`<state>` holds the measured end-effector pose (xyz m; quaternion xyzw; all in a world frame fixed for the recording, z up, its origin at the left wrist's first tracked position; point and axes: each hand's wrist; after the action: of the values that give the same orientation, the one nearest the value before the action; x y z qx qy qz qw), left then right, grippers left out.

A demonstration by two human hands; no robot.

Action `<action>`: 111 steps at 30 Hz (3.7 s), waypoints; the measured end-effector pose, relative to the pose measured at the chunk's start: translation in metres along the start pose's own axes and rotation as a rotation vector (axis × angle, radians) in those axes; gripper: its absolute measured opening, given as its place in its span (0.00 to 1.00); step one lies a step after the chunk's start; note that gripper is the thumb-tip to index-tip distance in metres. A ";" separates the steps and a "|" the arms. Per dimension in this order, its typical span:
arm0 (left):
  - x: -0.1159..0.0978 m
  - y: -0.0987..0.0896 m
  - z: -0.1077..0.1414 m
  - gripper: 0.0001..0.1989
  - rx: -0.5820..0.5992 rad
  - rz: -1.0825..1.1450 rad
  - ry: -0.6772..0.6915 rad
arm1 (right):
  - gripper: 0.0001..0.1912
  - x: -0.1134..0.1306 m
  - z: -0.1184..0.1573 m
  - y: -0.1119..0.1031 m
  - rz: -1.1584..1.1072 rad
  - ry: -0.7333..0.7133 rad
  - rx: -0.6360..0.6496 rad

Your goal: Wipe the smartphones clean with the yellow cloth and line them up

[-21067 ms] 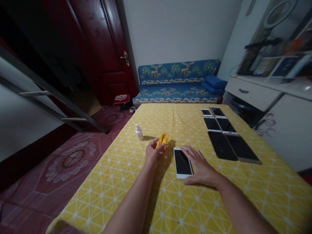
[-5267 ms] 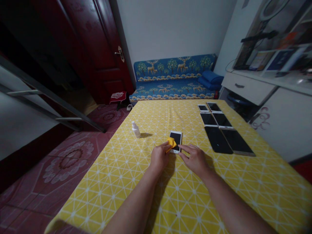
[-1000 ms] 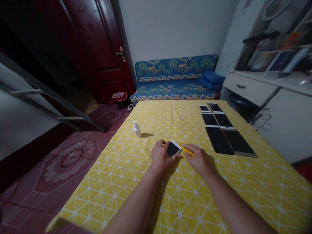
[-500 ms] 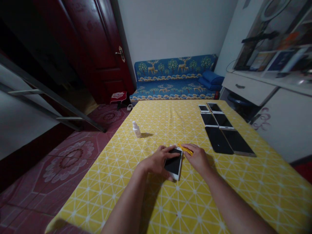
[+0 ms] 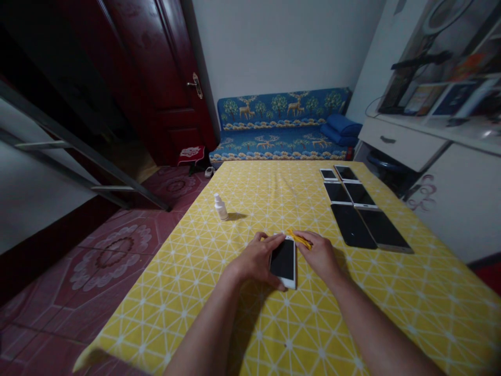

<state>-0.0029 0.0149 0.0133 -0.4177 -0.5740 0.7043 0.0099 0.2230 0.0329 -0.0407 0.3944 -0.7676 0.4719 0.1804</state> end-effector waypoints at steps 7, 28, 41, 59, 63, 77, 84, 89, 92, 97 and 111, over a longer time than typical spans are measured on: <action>-0.001 0.003 -0.001 0.66 -0.025 -0.038 -0.082 | 0.14 -0.002 0.001 0.002 -0.019 0.019 -0.007; -0.009 0.020 -0.014 0.53 -0.407 -0.279 -0.453 | 0.17 0.014 0.001 -0.004 -0.089 -0.046 0.064; 0.022 -0.004 -0.001 0.52 -0.273 -0.268 -0.297 | 0.13 0.011 0.004 0.000 -0.108 -0.025 0.055; 0.029 -0.007 0.000 0.40 -0.227 -0.236 -0.275 | 0.15 0.011 0.002 -0.003 -0.090 -0.031 0.074; 0.024 -0.006 -0.001 0.40 -0.192 -0.185 -0.250 | 0.16 0.011 0.003 -0.002 -0.085 -0.024 0.086; 0.019 -0.002 -0.003 0.46 -0.310 -0.190 -0.259 | 0.19 0.009 0.000 -0.002 -0.035 -0.122 0.067; 0.011 0.001 -0.007 0.49 -0.364 -0.198 -0.376 | 0.18 0.008 -0.001 -0.003 -0.010 -0.131 0.051; 0.009 0.002 -0.007 0.50 -0.388 -0.199 -0.383 | 0.21 0.007 -0.001 -0.003 -0.032 -0.112 0.071; 0.008 0.002 -0.007 0.49 -0.387 -0.214 -0.388 | 0.22 0.009 0.001 -0.003 -0.094 -0.101 0.074; 0.008 0.002 -0.008 0.49 -0.385 -0.228 -0.399 | 0.20 0.015 0.002 -0.002 -0.173 -0.104 0.075; 0.017 0.003 -0.007 0.42 -0.382 -0.229 -0.365 | 0.15 0.021 0.004 -0.007 -0.277 -0.163 0.145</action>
<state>-0.0083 0.0278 0.0008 -0.2107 -0.7320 0.6411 -0.0932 0.2159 0.0183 -0.0250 0.5451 -0.6820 0.4632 0.1519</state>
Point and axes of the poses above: each hand's wrist, its own z-axis away from the middle knuckle, its own y-axis out of the palm, x = y × z, and after that the axes turned 4 degrees about -y, right-handed
